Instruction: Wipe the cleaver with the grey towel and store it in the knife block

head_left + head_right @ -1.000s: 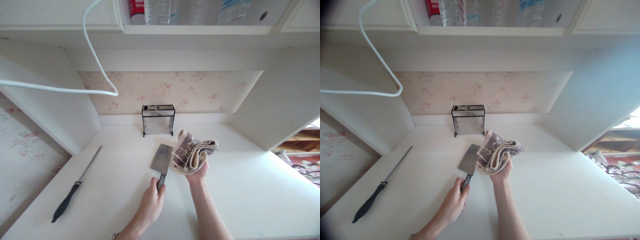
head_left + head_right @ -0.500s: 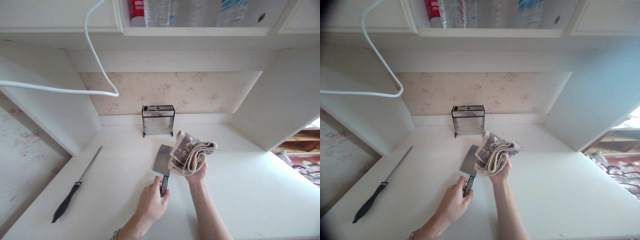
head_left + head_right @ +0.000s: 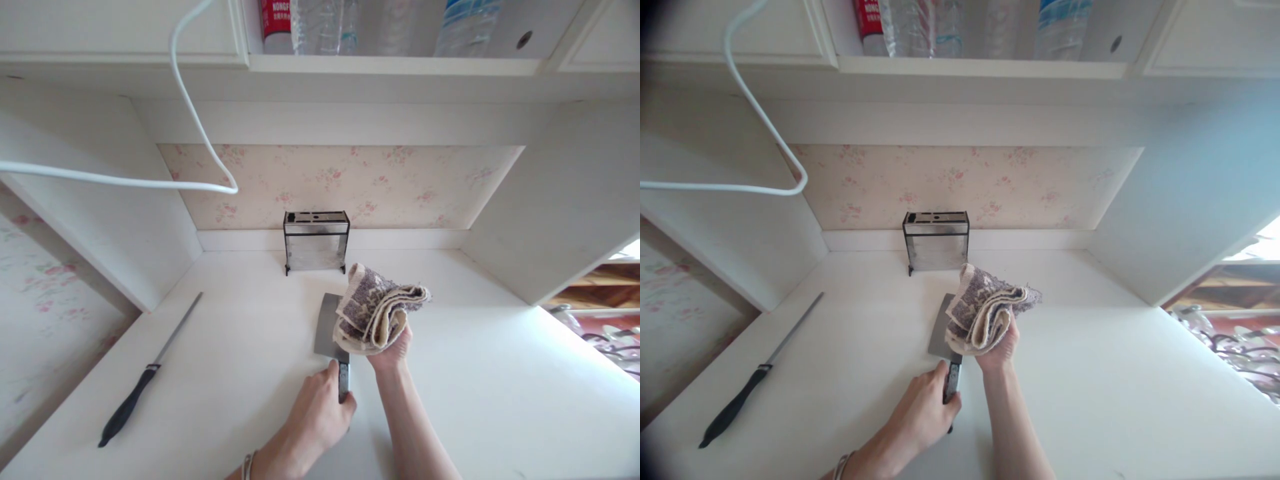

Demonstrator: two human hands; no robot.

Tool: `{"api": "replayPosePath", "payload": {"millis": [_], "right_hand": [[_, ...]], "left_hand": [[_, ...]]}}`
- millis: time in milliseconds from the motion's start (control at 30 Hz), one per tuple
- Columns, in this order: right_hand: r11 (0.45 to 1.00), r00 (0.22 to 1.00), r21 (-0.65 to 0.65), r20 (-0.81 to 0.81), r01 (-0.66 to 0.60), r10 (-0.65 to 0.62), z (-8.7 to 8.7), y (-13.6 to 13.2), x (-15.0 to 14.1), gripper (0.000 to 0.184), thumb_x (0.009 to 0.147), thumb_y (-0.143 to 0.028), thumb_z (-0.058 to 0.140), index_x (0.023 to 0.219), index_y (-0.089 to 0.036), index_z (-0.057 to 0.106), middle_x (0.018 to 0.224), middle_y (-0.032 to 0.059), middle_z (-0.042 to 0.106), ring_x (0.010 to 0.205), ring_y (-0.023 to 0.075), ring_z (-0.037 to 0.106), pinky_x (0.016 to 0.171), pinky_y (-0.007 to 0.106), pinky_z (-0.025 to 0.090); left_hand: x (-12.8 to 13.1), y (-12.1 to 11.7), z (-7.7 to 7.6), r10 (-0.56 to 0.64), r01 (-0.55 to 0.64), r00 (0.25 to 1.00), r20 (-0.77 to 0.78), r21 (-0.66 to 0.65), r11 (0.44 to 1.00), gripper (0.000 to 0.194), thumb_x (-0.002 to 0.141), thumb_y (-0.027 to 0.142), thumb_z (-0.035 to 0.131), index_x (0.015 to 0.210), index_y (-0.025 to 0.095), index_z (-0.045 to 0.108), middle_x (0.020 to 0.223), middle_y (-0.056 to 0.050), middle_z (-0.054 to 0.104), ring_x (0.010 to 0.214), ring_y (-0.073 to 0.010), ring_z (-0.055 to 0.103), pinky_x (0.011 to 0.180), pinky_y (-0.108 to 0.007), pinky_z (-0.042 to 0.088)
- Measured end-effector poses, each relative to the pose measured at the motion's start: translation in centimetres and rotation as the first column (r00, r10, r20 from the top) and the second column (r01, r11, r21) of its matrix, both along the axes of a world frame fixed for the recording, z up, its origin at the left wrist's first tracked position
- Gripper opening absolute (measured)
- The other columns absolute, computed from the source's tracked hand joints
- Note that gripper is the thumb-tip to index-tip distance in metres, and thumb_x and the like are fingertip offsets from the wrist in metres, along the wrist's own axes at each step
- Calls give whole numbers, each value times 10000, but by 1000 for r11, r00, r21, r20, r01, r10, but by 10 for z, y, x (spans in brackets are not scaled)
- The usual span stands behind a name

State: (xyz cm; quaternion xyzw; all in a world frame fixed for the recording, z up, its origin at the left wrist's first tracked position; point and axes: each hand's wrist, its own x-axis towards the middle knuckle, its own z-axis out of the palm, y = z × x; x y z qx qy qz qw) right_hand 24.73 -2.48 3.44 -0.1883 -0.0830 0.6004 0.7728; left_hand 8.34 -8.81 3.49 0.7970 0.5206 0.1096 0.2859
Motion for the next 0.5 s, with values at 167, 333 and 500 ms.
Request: {"api": "replayPosePath", "payload": {"millis": [167,333,500], "right_hand": [[1000,999,8,30,-29,29,1,0,-4,312,760,-492,618,904,-233,716,906,18,745,958,240,679,991,479,451],[997,997,-16,23,-74,74,-1,0,-6,306,741,-480,631,888,-224,712,907,27,745,962,249,677,980,490,459],[999,995,-22,95,-25,27,-12,-6,-5,187,673,-423,674,697,-238,683,708,-1,733,778,226,707,896,449,523]], "left_hand": [[3,-1,-3,16,-15,1000,14,-18,1000,182,816,304,519,968,207,545,874,-89,710,825,-256,674,666,-307,416],[-4,0,-4,13,-9,995,94,-38,999,190,868,389,483,921,223,559,796,-56,691,727,-220,648,636,-288,398],[-31,7,5,128,-74,921,367,-156,985,347,911,496,401,843,204,576,687,-19,604,626,-150,553,621,-257,394]]}}
